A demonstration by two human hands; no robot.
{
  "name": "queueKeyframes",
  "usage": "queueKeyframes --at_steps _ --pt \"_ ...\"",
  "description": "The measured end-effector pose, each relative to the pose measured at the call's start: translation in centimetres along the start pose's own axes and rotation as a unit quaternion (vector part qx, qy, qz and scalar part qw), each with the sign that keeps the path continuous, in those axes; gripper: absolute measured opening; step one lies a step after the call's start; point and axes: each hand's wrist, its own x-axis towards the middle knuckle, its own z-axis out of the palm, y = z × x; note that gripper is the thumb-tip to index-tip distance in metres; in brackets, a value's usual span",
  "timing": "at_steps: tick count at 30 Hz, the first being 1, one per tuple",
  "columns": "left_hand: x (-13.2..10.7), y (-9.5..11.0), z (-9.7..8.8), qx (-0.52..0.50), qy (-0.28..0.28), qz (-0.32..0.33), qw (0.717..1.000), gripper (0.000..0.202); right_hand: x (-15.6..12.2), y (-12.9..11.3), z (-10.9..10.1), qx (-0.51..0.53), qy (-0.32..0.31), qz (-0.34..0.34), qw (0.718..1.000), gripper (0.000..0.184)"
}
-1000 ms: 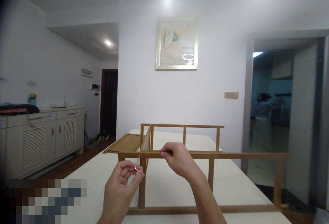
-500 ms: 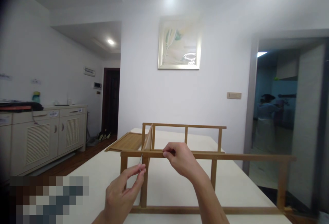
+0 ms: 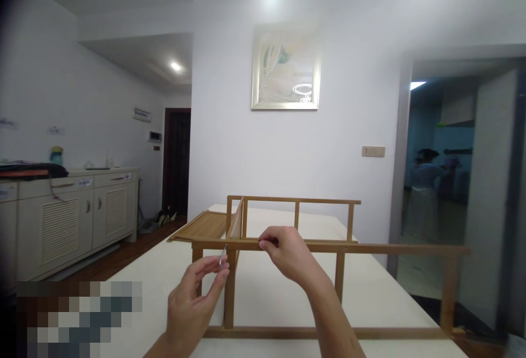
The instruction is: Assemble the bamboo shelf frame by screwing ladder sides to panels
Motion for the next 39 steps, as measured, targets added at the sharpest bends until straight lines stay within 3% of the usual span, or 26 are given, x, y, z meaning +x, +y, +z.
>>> queueKeyframes --at_steps 13,21,28,39 --pt "0.9 0.5 -0.5 0.080 0.032 0.124 0.988 0.017 0.0 -0.3 -0.1 0.000 -0.002 0.004 1.000 0.017" --pt "0.3 -0.5 -0.6 0.109 0.015 0.152 0.982 0.021 0.1 -0.1 0.0 -0.002 -0.002 0.004 1.000 0.017" --pt "0.6 -0.2 -0.6 0.092 0.030 0.112 0.989 0.016 -0.1 -0.2 -0.1 0.000 -0.004 0.000 1.000 0.018" --pt "0.8 -0.9 -0.7 0.090 -0.010 0.171 0.981 0.031 0.1 -0.4 0.0 -0.008 0.000 -0.004 1.000 0.020"
